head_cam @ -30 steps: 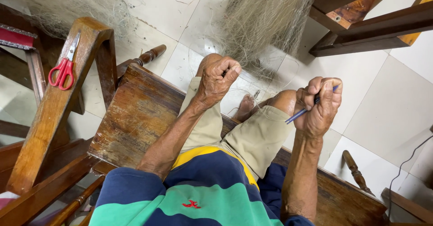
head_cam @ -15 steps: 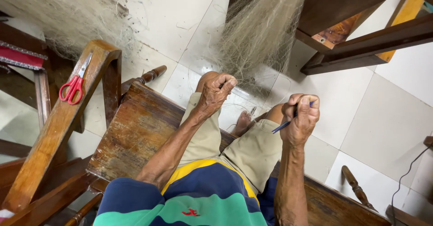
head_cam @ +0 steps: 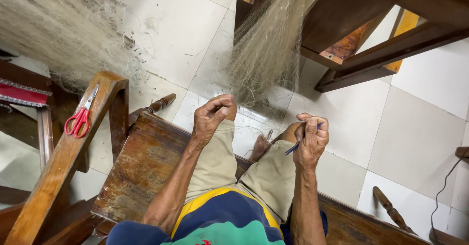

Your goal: Repairing a fishing net by weaving and knotting the mesh with a shuttle and trimming excess line with scissors

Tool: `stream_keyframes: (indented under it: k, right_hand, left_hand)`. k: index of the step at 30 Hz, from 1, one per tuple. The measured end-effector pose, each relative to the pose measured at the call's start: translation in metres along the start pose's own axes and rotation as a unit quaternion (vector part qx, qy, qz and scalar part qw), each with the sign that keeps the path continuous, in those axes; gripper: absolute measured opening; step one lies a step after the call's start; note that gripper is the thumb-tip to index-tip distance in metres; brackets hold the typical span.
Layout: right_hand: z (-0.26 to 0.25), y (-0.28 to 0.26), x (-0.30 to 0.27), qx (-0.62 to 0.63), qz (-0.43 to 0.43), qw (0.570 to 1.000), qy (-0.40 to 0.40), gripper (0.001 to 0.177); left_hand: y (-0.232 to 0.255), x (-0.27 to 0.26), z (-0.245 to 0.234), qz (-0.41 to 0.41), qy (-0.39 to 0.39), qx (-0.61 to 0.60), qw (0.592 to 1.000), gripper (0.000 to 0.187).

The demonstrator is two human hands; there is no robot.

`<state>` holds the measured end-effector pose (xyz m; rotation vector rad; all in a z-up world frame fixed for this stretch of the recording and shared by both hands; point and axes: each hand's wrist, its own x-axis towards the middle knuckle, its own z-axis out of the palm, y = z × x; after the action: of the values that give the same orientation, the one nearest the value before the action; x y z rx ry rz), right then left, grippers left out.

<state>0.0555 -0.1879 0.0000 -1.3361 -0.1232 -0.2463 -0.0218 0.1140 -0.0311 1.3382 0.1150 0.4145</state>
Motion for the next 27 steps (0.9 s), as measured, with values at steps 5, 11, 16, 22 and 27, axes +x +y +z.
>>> stream_keyframes:
  k: [5, 11, 16, 22, 27]
  right_hand:
    - [-0.017, -0.003, 0.004, -0.020, -0.015, 1.000, 0.005, 0.021]
    - [-0.022, -0.018, 0.001, -0.042, -0.032, 0.999, 0.012, 0.022]
    - [-0.012, -0.034, -0.003, -0.046, -0.028, 0.999, 0.009, 0.021]
    - [-0.024, -0.034, 0.005, -0.125, -0.026, 0.990, -0.065, 0.032]
    - [-0.018, -0.030, 0.007, -0.088, 0.024, 0.996, 0.001, 0.028]
  left_hand:
    - [-0.010, -0.004, -0.006, 0.015, -0.030, 0.140, 0.990, 0.037]
    - [-0.026, 0.000, -0.016, 0.012, -0.066, 0.359, 0.931, 0.039]
    - [-0.030, -0.022, -0.032, -0.022, -0.054, 0.389, 0.919, 0.045]
    - [0.031, -0.056, -0.079, 0.111, 0.127, 0.425, 0.889, 0.040]
    - [0.077, -0.081, -0.140, 0.122, 0.294, 0.610, 0.726, 0.058]
